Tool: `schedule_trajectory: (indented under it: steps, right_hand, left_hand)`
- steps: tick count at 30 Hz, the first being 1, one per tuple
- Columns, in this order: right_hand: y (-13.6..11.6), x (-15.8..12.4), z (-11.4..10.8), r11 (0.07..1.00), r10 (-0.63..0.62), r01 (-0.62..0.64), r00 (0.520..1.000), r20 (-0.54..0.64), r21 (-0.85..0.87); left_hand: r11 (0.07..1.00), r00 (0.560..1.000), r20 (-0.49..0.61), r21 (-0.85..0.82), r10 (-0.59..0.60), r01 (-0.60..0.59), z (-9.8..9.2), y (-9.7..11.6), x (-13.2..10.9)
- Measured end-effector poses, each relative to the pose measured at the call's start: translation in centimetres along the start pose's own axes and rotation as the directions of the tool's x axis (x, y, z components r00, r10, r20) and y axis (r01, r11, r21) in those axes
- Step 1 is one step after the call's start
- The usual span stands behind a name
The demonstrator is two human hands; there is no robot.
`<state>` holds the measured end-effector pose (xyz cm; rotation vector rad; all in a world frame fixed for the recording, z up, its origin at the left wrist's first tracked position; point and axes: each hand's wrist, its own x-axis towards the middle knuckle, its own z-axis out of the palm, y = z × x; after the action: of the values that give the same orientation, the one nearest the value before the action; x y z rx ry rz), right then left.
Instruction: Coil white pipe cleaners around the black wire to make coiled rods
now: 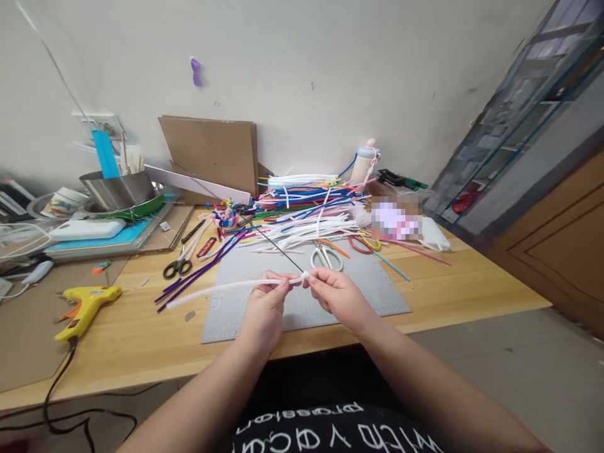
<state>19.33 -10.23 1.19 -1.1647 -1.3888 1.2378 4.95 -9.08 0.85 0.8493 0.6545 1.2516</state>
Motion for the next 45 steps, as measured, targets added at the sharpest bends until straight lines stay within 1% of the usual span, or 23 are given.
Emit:
schedule_trajectory:
  steps: [2,4,6,9,11,13,16,18,20,22,24,26,28,30,32,34,35,37,39,40,41,43,45]
  right_hand:
    - [-0.4,-0.4,-0.1,0.972,0.076,-0.091,0.994,0.075,0.217]
    - [-0.8,-0.8,-0.4,0.939,0.083,-0.123,0.987,0.135,0.321]
    - [-1.1,-1.1,-0.7,0.928,0.059,-0.124,0.980,0.190,0.352]
    - [-1.3,-1.4,-1.5,0.957,0.030,-0.108,0.960,0.279,0.270]
    - [-1.4,-1.5,-2.0,0.973,0.022,-0.100,0.937,0.349,0.207]
    - [-1.5,-1.7,-2.3,0.968,0.030,-0.133,0.903,0.429,0.211]
    - [-1.5,-1.8,-2.5,0.907,0.054,-0.261,0.849,0.526,0.329]
    - [-1.3,-1.6,-2.4,0.851,0.060,-0.334,0.829,0.556,0.406]
    - [-1.0,-1.3,-2.3,0.815,0.055,-0.359,0.830,0.555,0.455]
    - [-0.6,-0.9,-2.1,0.798,0.063,-0.363,0.844,0.533,0.480]
    - [-0.1,-0.4,-1.9,0.784,0.094,-0.379,0.855,0.510,0.492]
    - [0.3,0.1,-1.6,0.759,0.135,-0.417,0.852,0.507,0.500]
    - [0.7,0.5,-1.3,0.737,0.161,-0.446,0.845,0.510,0.507]
    - [1.0,0.9,-1.0,0.742,0.155,-0.417,0.868,0.471,0.525]
    - [1.2,1.3,-0.8,0.773,0.123,-0.325,0.920,0.373,0.545]
    - [1.1,1.6,-0.6,0.825,0.093,-0.204,0.969,0.230,0.527]
    - [1.1,1.7,-0.5,0.862,0.080,-0.144,0.986,0.149,0.486]
    - [0.9,1.9,-0.4,0.933,0.038,-0.028,0.999,-0.022,0.358]
    - [0.6,2.0,-0.3,0.968,-0.023,0.056,0.990,-0.137,0.244]
    - [0.5,2.0,-0.3,0.973,-0.040,0.072,0.989,-0.146,0.220]
    - [0.4,2.0,-0.2,0.973,-0.042,0.067,0.992,-0.120,0.220]
    - [0.1,2.0,-0.2,0.966,-0.011,0.011,1.000,-0.002,0.258]
    - [0.0,2.0,-0.2,0.953,0.015,-0.056,0.990,0.137,0.299]
  left_hand:
    - [0.995,0.997,0.032,-0.076,-0.065,0.068,0.2,0.0,0.4]
    - [0.983,0.987,0.084,-0.112,-0.139,0.148,0.4,0.0,0.8]
    - [0.964,0.962,0.152,-0.110,-0.225,0.242,0.7,-0.1,1.1]
    - [0.937,0.918,0.237,-0.070,-0.317,0.342,0.7,-0.1,1.8]
    - [0.931,0.901,0.267,-0.038,-0.341,0.363,0.6,0.3,2.4]
    - [0.930,0.881,0.315,0.012,-0.353,0.368,0.6,0.9,2.9]
    - [0.937,0.840,0.419,0.088,-0.344,0.339,0.7,2.0,3.8]
    - [0.940,0.827,0.449,0.121,-0.338,0.319,1.0,2.5,4.3]
    - [0.933,0.827,0.432,0.155,-0.360,0.326,1.2,2.5,4.7]
    - [0.919,0.835,0.385,0.182,-0.393,0.349,1.1,2.3,5.0]
    - [0.919,0.864,0.318,0.188,-0.390,0.346,0.7,1.9,5.3]
    - [0.930,0.898,0.249,0.157,-0.363,0.332,0.1,1.5,5.5]
    - [0.937,0.917,0.195,0.101,-0.349,0.335,-0.5,1.2,5.7]
    - [0.937,0.923,0.159,0.052,-0.350,0.346,-1.0,1.0,5.7]
    - [0.928,0.919,0.139,0.004,-0.368,0.371,-1.1,0.9,5.6]
    - [0.893,0.896,0.134,-0.104,-0.423,0.437,-0.9,0.8,5.2]
    - [0.867,0.882,0.143,-0.168,-0.449,0.469,-0.8,0.8,5.0]
    - [0.824,0.864,0.177,-0.261,-0.470,0.502,-0.6,0.7,4.6]
    - [0.820,0.865,0.198,-0.276,-0.461,0.501,-0.5,0.6,4.3]
    - [0.823,0.866,0.194,-0.269,-0.462,0.500,-0.5,0.5,4.3]
    - [0.826,0.866,0.180,-0.261,-0.466,0.499,-0.6,0.5,4.3]
    - [0.835,0.871,0.144,-0.246,-0.470,0.492,-0.8,0.4,4.5]
    - [0.853,0.877,0.147,-0.208,-0.457,0.479,-1.0,0.6,4.8]
